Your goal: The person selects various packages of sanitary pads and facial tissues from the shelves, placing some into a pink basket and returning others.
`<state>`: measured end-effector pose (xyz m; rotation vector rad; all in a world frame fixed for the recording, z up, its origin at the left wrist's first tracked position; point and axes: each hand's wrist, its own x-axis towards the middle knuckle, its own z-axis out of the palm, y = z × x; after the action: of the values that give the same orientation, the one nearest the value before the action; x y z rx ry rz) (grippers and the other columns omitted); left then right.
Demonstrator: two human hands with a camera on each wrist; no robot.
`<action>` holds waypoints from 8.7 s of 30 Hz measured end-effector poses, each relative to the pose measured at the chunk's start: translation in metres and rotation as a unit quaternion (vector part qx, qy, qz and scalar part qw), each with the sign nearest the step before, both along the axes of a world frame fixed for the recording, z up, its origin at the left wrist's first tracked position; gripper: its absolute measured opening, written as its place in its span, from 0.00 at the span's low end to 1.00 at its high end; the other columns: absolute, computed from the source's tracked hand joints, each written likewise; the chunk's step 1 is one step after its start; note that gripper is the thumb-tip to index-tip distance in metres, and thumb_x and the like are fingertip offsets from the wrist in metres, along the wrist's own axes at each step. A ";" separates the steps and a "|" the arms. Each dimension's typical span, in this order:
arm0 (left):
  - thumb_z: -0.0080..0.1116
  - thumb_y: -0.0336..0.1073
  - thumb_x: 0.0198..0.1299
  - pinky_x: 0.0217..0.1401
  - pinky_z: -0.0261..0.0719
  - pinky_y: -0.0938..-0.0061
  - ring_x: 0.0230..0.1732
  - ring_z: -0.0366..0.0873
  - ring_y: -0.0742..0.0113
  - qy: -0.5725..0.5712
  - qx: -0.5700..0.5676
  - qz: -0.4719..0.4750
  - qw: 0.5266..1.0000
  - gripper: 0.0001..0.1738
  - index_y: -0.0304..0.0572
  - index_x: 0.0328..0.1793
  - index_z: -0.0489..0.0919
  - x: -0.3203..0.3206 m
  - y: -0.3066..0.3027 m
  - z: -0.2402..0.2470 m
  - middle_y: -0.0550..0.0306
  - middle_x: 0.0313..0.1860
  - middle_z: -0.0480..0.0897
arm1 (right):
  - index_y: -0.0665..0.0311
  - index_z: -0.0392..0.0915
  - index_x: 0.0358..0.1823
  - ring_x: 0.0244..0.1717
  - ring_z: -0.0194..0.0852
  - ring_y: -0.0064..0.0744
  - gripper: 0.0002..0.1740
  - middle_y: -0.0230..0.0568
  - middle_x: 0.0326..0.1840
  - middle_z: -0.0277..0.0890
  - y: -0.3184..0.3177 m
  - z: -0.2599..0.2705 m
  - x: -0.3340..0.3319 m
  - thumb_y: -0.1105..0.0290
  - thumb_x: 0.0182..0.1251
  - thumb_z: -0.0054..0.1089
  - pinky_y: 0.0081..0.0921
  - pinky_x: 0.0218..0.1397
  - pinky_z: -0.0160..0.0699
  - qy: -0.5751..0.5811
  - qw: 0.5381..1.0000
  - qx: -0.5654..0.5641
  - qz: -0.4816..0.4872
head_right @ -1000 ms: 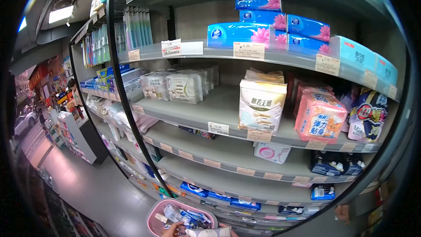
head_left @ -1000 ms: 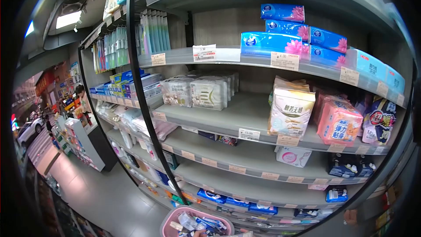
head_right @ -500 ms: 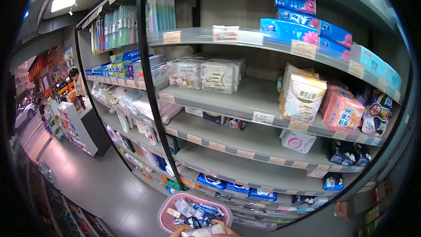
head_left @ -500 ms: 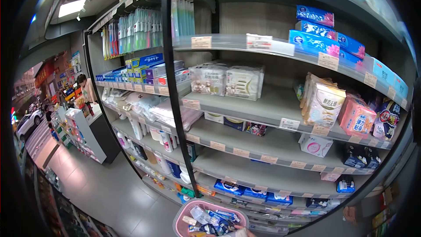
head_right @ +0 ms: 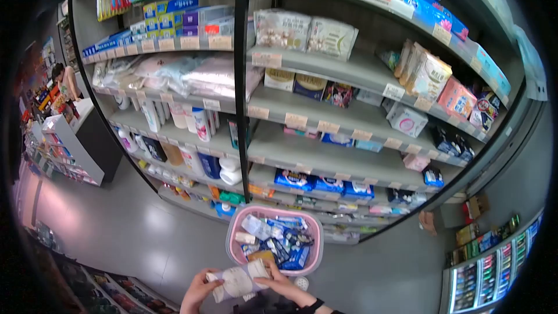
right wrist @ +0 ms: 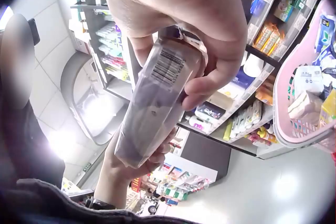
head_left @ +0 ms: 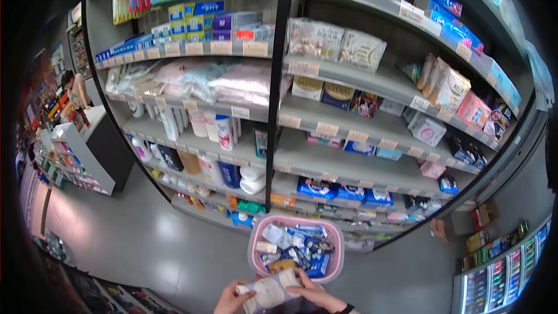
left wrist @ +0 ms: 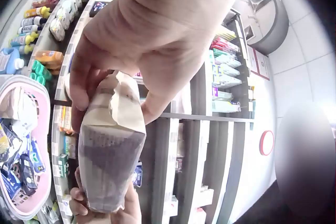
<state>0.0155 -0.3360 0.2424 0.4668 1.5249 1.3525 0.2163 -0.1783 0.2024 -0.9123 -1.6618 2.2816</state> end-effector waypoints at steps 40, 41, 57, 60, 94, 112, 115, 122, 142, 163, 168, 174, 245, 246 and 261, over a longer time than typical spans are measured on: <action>0.61 0.25 0.59 0.45 0.76 0.79 0.43 0.79 0.73 0.005 0.035 -0.023 0.999 0.17 0.35 0.54 0.73 0.066 0.093 0.006 0.55 0.43 0.82 | 0.62 0.64 0.66 0.50 0.71 0.21 0.24 0.32 0.52 0.70 0.049 0.021 0.093 0.71 0.70 0.56 0.19 0.49 0.70 0.077 0.985 -0.041 -0.147; 0.61 0.25 0.59 0.45 0.76 0.79 0.43 0.79 0.73 0.001 0.030 -0.028 0.999 0.17 0.35 0.54 0.73 0.059 0.094 0.006 0.55 0.44 0.82 | 0.61 0.64 0.66 0.50 0.71 0.21 0.24 0.32 0.52 0.70 0.051 0.019 0.088 0.71 0.70 0.56 0.19 0.49 0.70 0.077 0.986 -0.043 -0.143; 0.64 0.25 0.56 0.38 0.75 0.81 0.38 0.78 0.75 0.017 0.023 -0.180 0.983 0.23 0.36 0.59 0.72 -0.148 0.123 -0.003 0.59 0.39 0.80 | 0.64 0.61 0.67 0.51 0.76 0.28 0.26 0.40 0.58 0.71 0.040 -0.004 -0.094 0.73 0.69 0.56 0.24 0.53 0.77 0.028 0.970 -0.059 -0.234; 0.63 0.23 0.56 0.38 0.75 0.81 0.38 0.78 0.75 -0.006 0.035 -0.224 0.974 0.25 0.37 0.61 0.73 -0.168 0.138 0.003 0.60 0.40 0.80 | 0.63 0.60 0.67 0.48 0.78 0.28 0.26 0.42 0.55 0.72 0.032 0.001 -0.107 0.74 0.70 0.56 0.24 0.53 0.77 0.035 0.960 -0.055 -0.274; 0.58 0.30 0.56 0.53 0.76 0.51 0.54 0.75 0.33 0.650 0.108 -0.056 0.750 0.31 0.42 0.68 0.67 -0.076 0.445 0.057 0.28 0.61 0.69 | 0.66 0.67 0.63 0.45 0.79 0.29 0.21 0.42 0.51 0.80 -0.038 0.019 0.058 0.72 0.70 0.54 0.24 0.47 0.74 0.002 0.785 0.011 -0.619; 0.60 0.33 0.50 0.47 0.75 0.56 0.45 0.78 0.43 0.529 0.166 -0.452 0.699 0.10 0.38 0.38 0.78 -0.012 0.332 -0.044 0.42 0.41 0.79 | 0.65 0.67 0.63 0.47 0.77 0.25 0.21 0.38 0.50 0.78 -0.038 0.010 0.070 0.75 0.69 0.54 0.23 0.52 0.72 0.032 0.794 0.002 -0.607; 0.64 0.39 0.49 0.53 0.77 0.54 0.50 0.78 0.42 0.569 0.044 -0.587 0.574 0.22 0.45 0.52 0.79 -0.030 0.310 -0.146 0.43 0.47 0.81 | 0.64 0.68 0.63 0.45 0.77 0.24 0.21 0.38 0.51 0.78 -0.040 0.009 0.072 0.73 0.69 0.53 0.21 0.47 0.71 0.016 0.792 0.015 -0.610; 0.58 0.38 0.53 0.53 0.77 0.51 0.54 0.78 0.40 0.575 -0.015 -0.734 0.360 0.27 0.54 0.62 0.75 -0.060 0.276 -0.295 0.43 0.49 0.83 | 0.64 0.67 0.63 0.46 0.76 0.23 0.22 0.38 0.50 0.78 -0.046 0.005 0.076 0.71 0.69 0.55 0.22 0.47 0.71 -0.005 0.794 0.002 -0.607; 0.64 0.44 0.50 0.37 0.80 0.55 0.38 0.83 0.44 0.460 0.052 -0.454 0.761 0.20 0.49 0.49 0.78 -0.086 0.263 -0.062 0.39 0.36 0.83 | 0.66 0.69 0.61 0.45 0.79 0.28 0.20 0.40 0.49 0.80 -0.010 0.007 0.058 0.72 0.70 0.54 0.23 0.47 0.73 -0.020 0.833 -0.005 -0.553; 0.68 0.37 0.49 0.20 0.72 0.65 0.18 0.76 0.52 0.686 0.338 -0.011 0.645 0.17 0.35 0.43 0.81 -0.090 0.297 0.101 0.49 0.17 0.76 | 0.66 0.70 0.61 0.44 0.80 0.27 0.20 0.39 0.49 0.81 -0.003 0.010 0.043 0.72 0.69 0.55 0.22 0.46 0.75 -0.008 0.851 0.013 -0.525; 0.68 0.38 0.51 0.20 0.72 0.65 0.18 0.76 0.52 0.698 0.340 0.006 0.630 0.17 0.36 0.44 0.81 -0.092 0.306 0.099 0.49 0.18 0.77 | 0.66 0.69 0.61 0.44 0.80 0.27 0.20 0.38 0.49 0.81 -0.008 0.007 0.045 0.72 0.69 0.55 0.22 0.46 0.75 -0.011 0.847 0.017 -0.532; 0.66 0.41 0.54 0.21 0.73 0.63 0.20 0.77 0.51 0.723 0.279 -0.013 0.632 0.18 0.39 0.47 0.80 -0.096 0.316 0.084 0.50 0.19 0.77 | 0.66 0.69 0.61 0.44 0.79 0.27 0.20 0.39 0.49 0.81 -0.010 0.005 0.045 0.73 0.69 0.55 0.22 0.46 0.75 0.001 0.845 0.010 -0.535; 0.64 0.35 0.47 0.57 0.75 0.56 0.55 0.74 0.39 0.460 0.083 -0.542 0.698 0.24 0.38 0.52 0.76 -0.037 0.277 -0.190 0.38 0.50 0.77 | 0.67 0.74 0.54 0.40 0.77 0.24 0.14 0.36 0.35 0.80 -0.040 -0.008 0.065 0.74 0.69 0.52 0.21 0.46 0.73 -0.028 0.823 -0.023 -0.567; 0.64 0.35 0.46 0.58 0.75 0.56 0.56 0.73 0.39 0.470 0.069 -0.549 0.688 0.27 0.39 0.55 0.74 -0.028 0.278 -0.195 0.38 0.52 0.76 | 0.67 0.74 0.54 0.40 0.77 0.24 0.14 0.36 0.35 0.80 -0.043 -0.010 0.069 0.74 0.69 0.52 0.21 0.46 0.73 -0.030 0.822 -0.030 -0.568; 0.71 0.46 0.44 0.62 0.72 0.53 0.64 0.64 0.39 0.593 -0.067 -0.570 0.565 0.54 0.45 0.76 0.54 0.050 0.256 -0.267 0.40 0.67 0.61 | 0.68 0.74 0.56 0.38 0.80 0.24 0.15 0.29 0.26 0.72 -0.055 -0.035 0.135 0.75 0.69 0.50 0.17 0.44 0.72 0.003 0.819 -0.082 -0.569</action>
<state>0.0652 -0.0803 -0.0249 2.0975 1.5908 -0.3464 0.3514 -0.2334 0.1670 -1.3947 -0.5355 1.5195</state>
